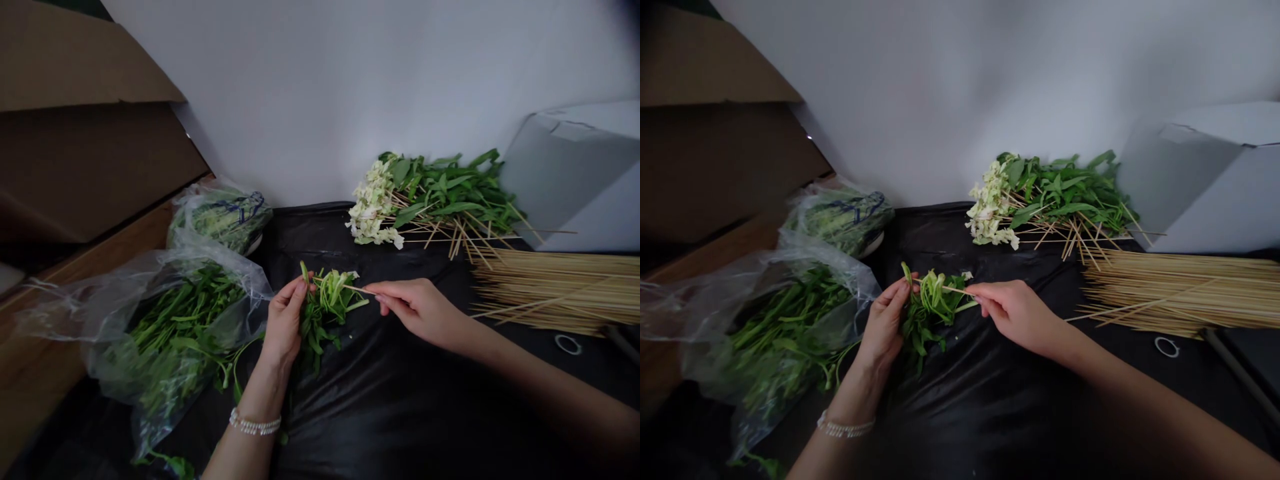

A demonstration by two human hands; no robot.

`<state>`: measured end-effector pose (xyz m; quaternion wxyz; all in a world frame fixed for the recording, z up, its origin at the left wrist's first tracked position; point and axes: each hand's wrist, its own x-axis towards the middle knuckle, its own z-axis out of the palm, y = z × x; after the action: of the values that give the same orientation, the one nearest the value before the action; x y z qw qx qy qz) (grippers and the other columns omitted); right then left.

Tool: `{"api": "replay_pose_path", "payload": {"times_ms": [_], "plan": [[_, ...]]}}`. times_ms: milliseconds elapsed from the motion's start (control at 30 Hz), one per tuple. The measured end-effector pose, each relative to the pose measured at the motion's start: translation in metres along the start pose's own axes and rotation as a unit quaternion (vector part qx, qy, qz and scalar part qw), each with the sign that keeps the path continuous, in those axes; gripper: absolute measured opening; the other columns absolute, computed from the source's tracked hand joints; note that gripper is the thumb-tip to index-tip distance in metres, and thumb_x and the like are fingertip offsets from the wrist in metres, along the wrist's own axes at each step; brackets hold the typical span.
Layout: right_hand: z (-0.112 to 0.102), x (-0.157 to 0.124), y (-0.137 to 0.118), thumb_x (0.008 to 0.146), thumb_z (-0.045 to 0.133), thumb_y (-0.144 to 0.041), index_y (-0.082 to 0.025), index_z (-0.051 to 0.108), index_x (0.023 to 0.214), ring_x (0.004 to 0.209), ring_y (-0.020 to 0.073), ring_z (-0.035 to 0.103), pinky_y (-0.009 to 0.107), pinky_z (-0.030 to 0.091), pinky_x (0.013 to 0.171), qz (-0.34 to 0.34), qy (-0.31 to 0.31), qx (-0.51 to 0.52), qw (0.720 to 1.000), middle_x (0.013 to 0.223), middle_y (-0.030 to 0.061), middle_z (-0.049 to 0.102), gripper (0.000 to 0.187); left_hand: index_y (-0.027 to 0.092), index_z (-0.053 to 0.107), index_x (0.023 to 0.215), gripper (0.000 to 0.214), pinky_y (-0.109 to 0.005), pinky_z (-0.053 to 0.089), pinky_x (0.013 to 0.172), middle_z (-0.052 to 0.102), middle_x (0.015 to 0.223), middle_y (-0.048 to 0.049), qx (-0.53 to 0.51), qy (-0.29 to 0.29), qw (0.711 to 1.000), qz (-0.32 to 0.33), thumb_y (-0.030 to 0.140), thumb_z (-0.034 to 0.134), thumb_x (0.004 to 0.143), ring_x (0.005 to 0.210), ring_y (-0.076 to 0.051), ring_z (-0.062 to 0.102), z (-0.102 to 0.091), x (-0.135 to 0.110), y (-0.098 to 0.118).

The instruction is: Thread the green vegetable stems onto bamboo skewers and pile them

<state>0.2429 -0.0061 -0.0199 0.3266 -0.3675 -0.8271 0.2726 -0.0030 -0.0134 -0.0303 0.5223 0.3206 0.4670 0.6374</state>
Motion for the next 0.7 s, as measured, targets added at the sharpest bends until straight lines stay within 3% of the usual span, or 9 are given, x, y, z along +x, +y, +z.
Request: {"api": "replay_pose_path", "payload": {"times_ms": [700], "plan": [[0.0066, 0.0011, -0.0002, 0.088, 0.043, -0.009, -0.019, 0.069, 0.115, 0.067, 0.0108, 0.062, 0.025, 0.046, 0.068, 0.021, -0.005, -0.011, 1.0, 0.075, -0.0004, 0.068, 0.039, 0.017, 0.079, 0.083, 0.026, -0.025, 0.052, 0.076, 0.075, 0.083, -0.0032, 0.055, -0.009, 0.998, 0.023, 0.037, 0.082, 0.067, 0.078, -0.014, 0.066, -0.0002, -0.0015, -0.004]]}}
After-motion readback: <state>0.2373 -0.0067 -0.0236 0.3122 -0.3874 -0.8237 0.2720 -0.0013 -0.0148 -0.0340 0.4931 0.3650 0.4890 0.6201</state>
